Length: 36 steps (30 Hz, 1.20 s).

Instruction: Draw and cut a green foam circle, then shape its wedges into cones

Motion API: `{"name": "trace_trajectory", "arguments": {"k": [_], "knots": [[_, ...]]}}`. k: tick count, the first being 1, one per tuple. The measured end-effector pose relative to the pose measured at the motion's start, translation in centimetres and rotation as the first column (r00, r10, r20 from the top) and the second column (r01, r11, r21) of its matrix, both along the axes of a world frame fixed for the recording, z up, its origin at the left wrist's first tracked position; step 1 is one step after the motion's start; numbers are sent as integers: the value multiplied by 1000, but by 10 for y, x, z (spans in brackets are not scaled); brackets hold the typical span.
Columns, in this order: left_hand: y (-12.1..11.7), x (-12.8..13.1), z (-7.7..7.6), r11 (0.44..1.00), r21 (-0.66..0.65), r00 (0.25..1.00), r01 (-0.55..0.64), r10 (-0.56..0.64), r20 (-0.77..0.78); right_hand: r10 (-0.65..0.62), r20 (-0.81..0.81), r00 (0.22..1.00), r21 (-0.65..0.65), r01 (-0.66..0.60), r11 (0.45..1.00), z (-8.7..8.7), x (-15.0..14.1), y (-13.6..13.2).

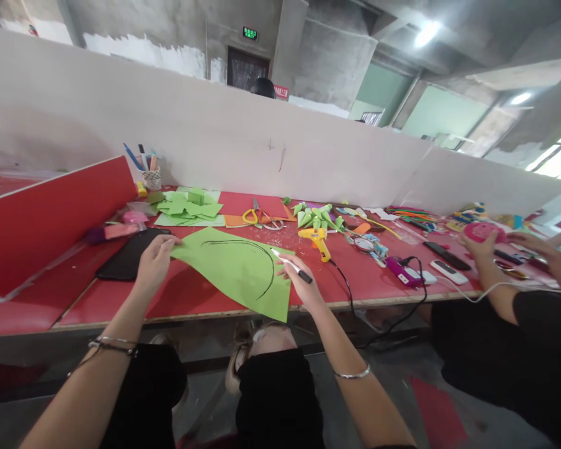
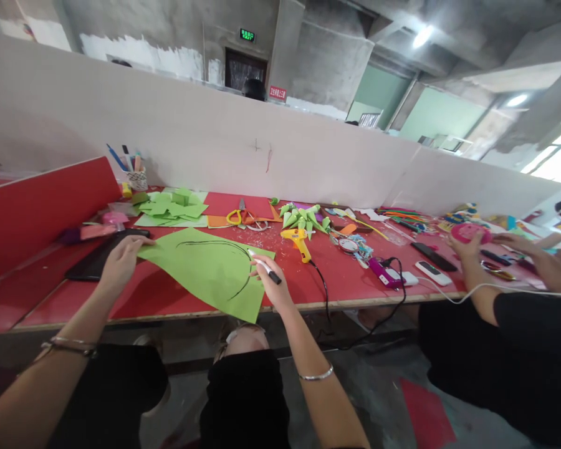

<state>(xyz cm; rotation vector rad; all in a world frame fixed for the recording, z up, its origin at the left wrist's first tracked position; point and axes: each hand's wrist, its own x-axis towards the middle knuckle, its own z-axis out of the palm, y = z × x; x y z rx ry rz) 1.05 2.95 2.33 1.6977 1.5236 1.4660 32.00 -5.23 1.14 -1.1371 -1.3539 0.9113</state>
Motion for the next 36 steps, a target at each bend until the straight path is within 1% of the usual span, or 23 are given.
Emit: {"name": "trace_trajectory", "arguments": {"k": [1, 4, 6, 9, 11, 12, 13, 15, 17, 18, 19, 21, 23, 24, 25, 27, 29, 31, 33, 34, 36], "knots": [[4, 1, -3, 1000, 3, 999, -23, 23, -26, -5, 3, 1000, -7, 5, 1000, -2, 0, 0], [15, -2, -11, 999, 7, 988, -39, 40, -151, -8, 9, 1000, -34, 8, 999, -7, 0, -2], [18, -5, -17, 1000, -8, 968, -22, 19, -252, -15, 9, 1000, -53, 15, 998, -10, 0, -2], [17, -11, -24, 996, -93, 916, 5, -42, -399, -20, 9, 1000, -64, 20, 998, -11, 1, -1], [15, -13, -25, 985, -162, 880, -57, -27, -474, -14, 18, 1000, -62, 15, 998, -12, 1, 0], [14, -14, -25, 976, -193, 878, -104, -2, -479, -13, 27, 1000, -58, 14, 998, -12, 1, 1], [13, -15, -23, 964, -226, 887, -143, 24, -461, -15, 39, 999, -55, 17, 998, -13, 1, 1], [13, -16, -19, 946, -274, 936, -174, 72, -345, -37, 68, 997, -44, 40, 998, -14, 1, 1], [12, -16, -14, 949, -282, 981, -142, 95, -172, -61, 96, 994, -34, 64, 997, -17, -1, 0], [11, -16, -12, 952, -284, 990, -115, 85, -116, -66, 106, 992, -32, 69, 997, -18, -3, -1], [11, -16, -10, 952, -294, 993, -89, 62, -99, -65, 111, 992, -31, 69, 997, -18, -6, -2], [9, -14, -8, 939, -341, 986, -39, -20, -167, -49, 105, 993, -35, 53, 998, -18, -11, -4], [8, -12, -9, 919, -394, 956, 1, -117, -270, -15, 81, 997, -46, 18, 999, -17, -16, -6], [9, -11, -11, 914, -405, 939, 5, -143, -312, 9, 62, 998, -54, -6, 999, -16, -17, -7], [9, -11, -12, 915, -404, 925, -3, -151, -349, 35, 40, 999, -62, -33, 998, -15, -18, -7], [10, -10, -13, 928, -369, 905, -38, -125, -406, 78, -4, 997, -78, -78, 994, -12, -16, -7], [11, -9, -13, 937, -342, 897, -64, -96, -432, 89, -33, 995, -68, -91, 993, -9, -11, -5], [11, -8, -11, 931, -361, 908, -46, -112, -404, 93, -71, 993, -30, -95, 995, -5, -5, 0], [12, -6, -11, 917, -399, 921, -15, -143, -363, 125, -148, 981, 14, -124, 992, 1, -1, 7], [13, -4, -12, 909, -417, 939, 9, -151, -309, 152, -192, 969, 28, -149, 988, 4, 0, 12], [15, 0, -17, 899, -434, 977, 59, -141, -158, 172, -230, 958, 41, -167, 985, 12, 0, 23]]}}
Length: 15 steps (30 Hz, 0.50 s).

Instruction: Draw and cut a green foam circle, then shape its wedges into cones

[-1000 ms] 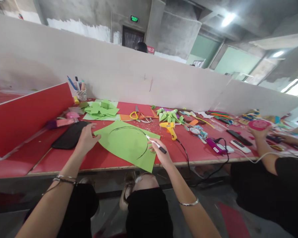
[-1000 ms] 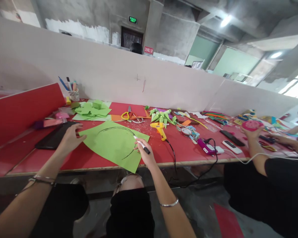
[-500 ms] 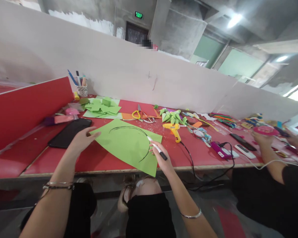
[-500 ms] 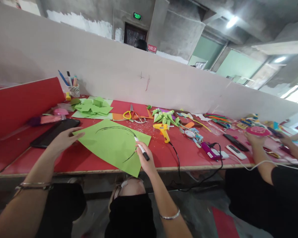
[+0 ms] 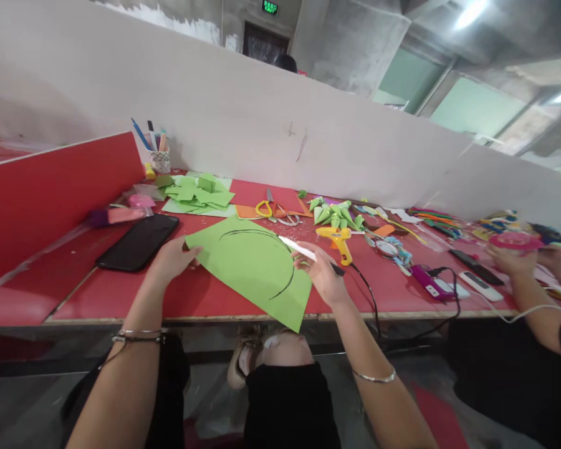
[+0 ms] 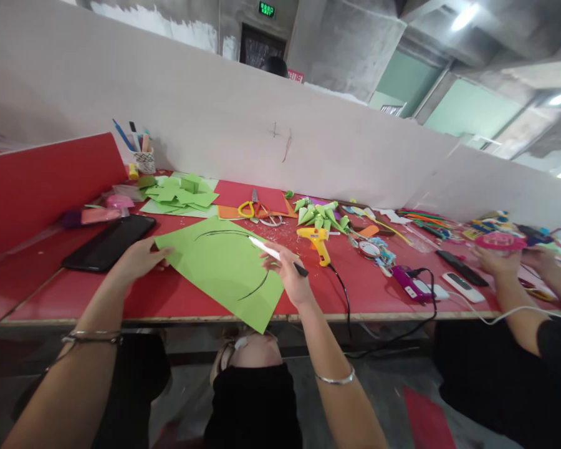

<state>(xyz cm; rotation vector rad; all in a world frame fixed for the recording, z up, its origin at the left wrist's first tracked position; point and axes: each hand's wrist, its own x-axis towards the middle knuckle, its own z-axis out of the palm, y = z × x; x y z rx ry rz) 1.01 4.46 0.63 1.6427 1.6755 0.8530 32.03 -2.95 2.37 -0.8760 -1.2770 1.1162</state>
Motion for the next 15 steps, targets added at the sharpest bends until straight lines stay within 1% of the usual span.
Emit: {"name": "trace_trajectory", "arguments": {"k": [2, 3, 6, 9, 11, 13, 15], "knots": [[3, 3, -6, 999, -19, 990, -26, 28, 137, -17, 10, 1000, 1, 17, 1000, 7, -3, 13], [4, 4, -9, 999, -25, 985, -34, 38, 170, -14, 25, 1000, 2, 14, 1000, 10, -5, 21], [6, 5, -13, 998, -42, 986, -37, 44, 160, 26, 79, 997, 17, -28, 999, 11, -15, 50], [6, 6, -10, 997, -64, 987, -40, 49, 153, 25, 205, 978, 35, -33, 999, 3, -28, 81], [5, 6, -7, 996, -73, 987, -45, 55, 150, 16, 275, 961, 11, -20, 1000, -6, -37, 98], [4, 7, -5, 995, -82, 987, -55, 66, 148, 31, 286, 958, -13, -28, 1000, -15, -45, 108], [4, 8, -4, 994, -92, 986, -60, 73, 148, 46, 271, 962, -26, -41, 999, -22, -52, 112]]}}
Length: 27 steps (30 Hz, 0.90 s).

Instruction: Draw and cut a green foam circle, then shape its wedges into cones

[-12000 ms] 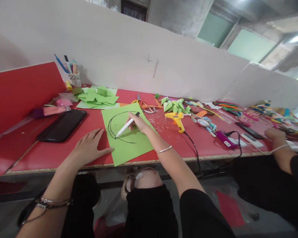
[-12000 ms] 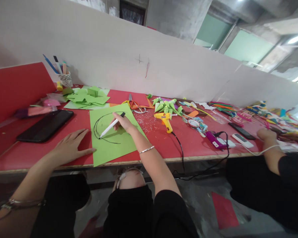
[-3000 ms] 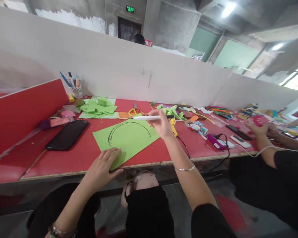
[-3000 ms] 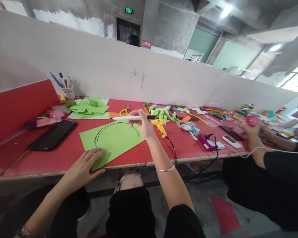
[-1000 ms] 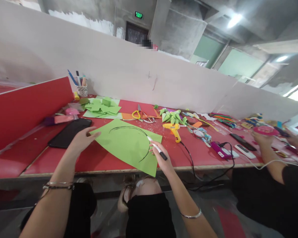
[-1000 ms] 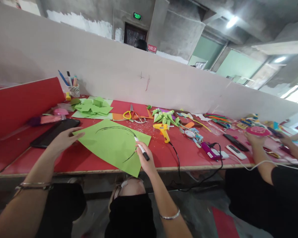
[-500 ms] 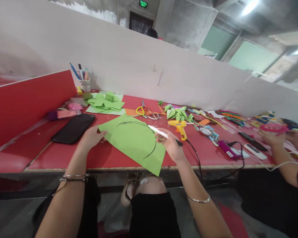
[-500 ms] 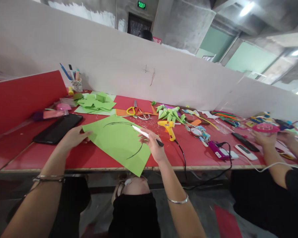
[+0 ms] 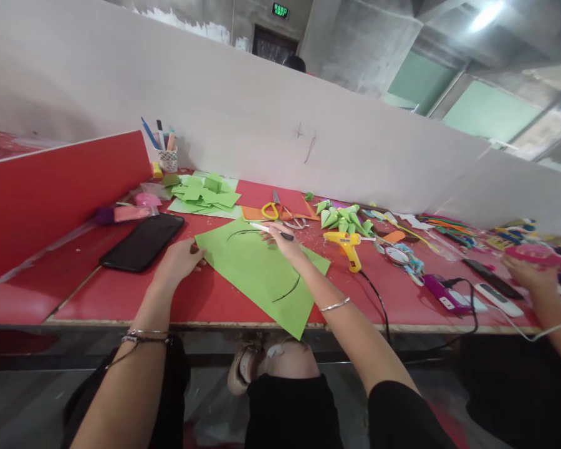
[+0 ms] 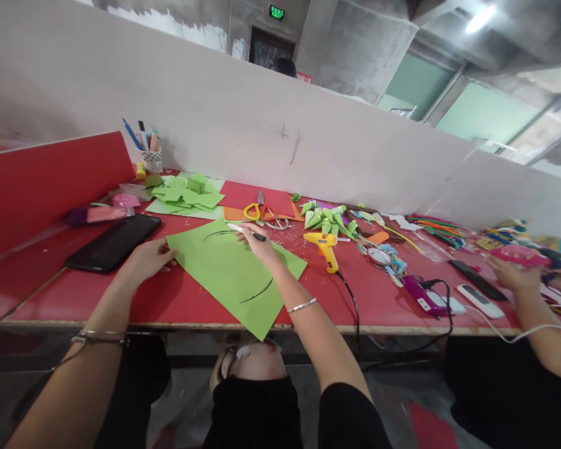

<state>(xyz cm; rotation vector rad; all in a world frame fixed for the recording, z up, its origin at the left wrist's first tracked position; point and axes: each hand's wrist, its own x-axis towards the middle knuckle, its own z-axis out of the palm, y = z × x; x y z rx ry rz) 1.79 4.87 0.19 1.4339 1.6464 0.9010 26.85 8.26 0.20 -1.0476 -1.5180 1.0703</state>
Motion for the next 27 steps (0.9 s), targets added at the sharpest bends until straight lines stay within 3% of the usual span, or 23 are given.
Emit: {"name": "trace_trajectory", "arguments": {"k": [6, 20, 27], "knots": [[-2, 1, 2, 999, 13, 994, 46, -45, -96, 37, 0, 999, -61, -37, 997, -8, -4, -2], [-1, -1, -4, 993, 63, 969, 98, -80, -234, 10, 90, 996, -37, -7, 999, -13, -5, 2], [-3, 1, 1, 994, 33, 970, 103, -93, -223, 110, 195, 975, 26, -117, 993, -6, -8, -7]]}}
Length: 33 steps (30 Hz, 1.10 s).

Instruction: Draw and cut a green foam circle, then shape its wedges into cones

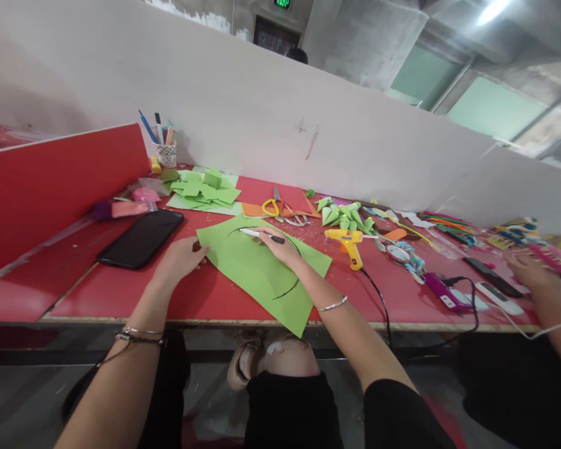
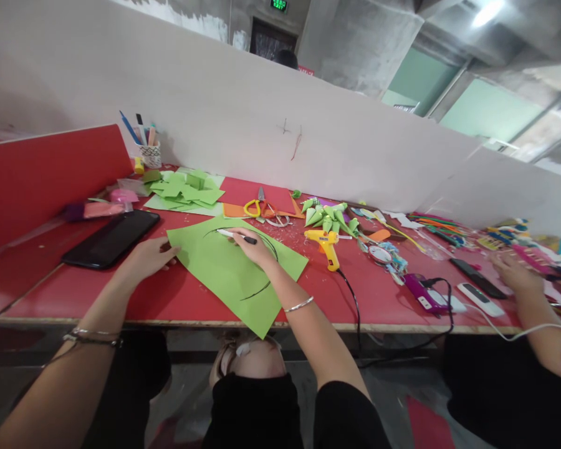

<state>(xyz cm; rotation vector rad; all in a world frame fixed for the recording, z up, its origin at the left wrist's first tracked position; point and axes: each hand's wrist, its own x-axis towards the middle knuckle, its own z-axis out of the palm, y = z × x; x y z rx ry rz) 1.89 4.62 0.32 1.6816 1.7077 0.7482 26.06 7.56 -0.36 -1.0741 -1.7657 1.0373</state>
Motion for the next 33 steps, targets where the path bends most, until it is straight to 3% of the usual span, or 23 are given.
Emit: {"name": "trace_trajectory", "arguments": {"k": [8, 12, 15, 18, 24, 29, 33], "knots": [[1, -2, -2, 1000, 23, 1000, 13, -12, -28, 193, 12, 981, -10, -193, 981, 8, 5, -4], [2, -2, -3, 1000, 8, 999, 9, -8, -33, 63, -66, 996, -45, -66, 997, 0, 7, 4], [2, -2, -3, 1000, 3, 999, 10, -10, -49, -48, -28, 998, -41, 47, 998, -6, 5, 9], [2, -2, -2, 1000, 13, 997, 17, -16, -78, -80, 1, 997, -13, 80, 997, -6, 3, 8], [-1, 1, 3, 1000, -2, 998, -7, 7, -69, 88, 43, 995, 35, -89, 995, 4, 1, -3], [1, 0, 0, 1000, -5, 999, 1, -1, -39, 216, -26, 976, -74, -218, 973, 8, 5, -3], [3, -2, -4, 1000, 0, 999, 14, -14, -52, 146, -100, 984, -100, -156, 983, 6, 9, 3]]}}
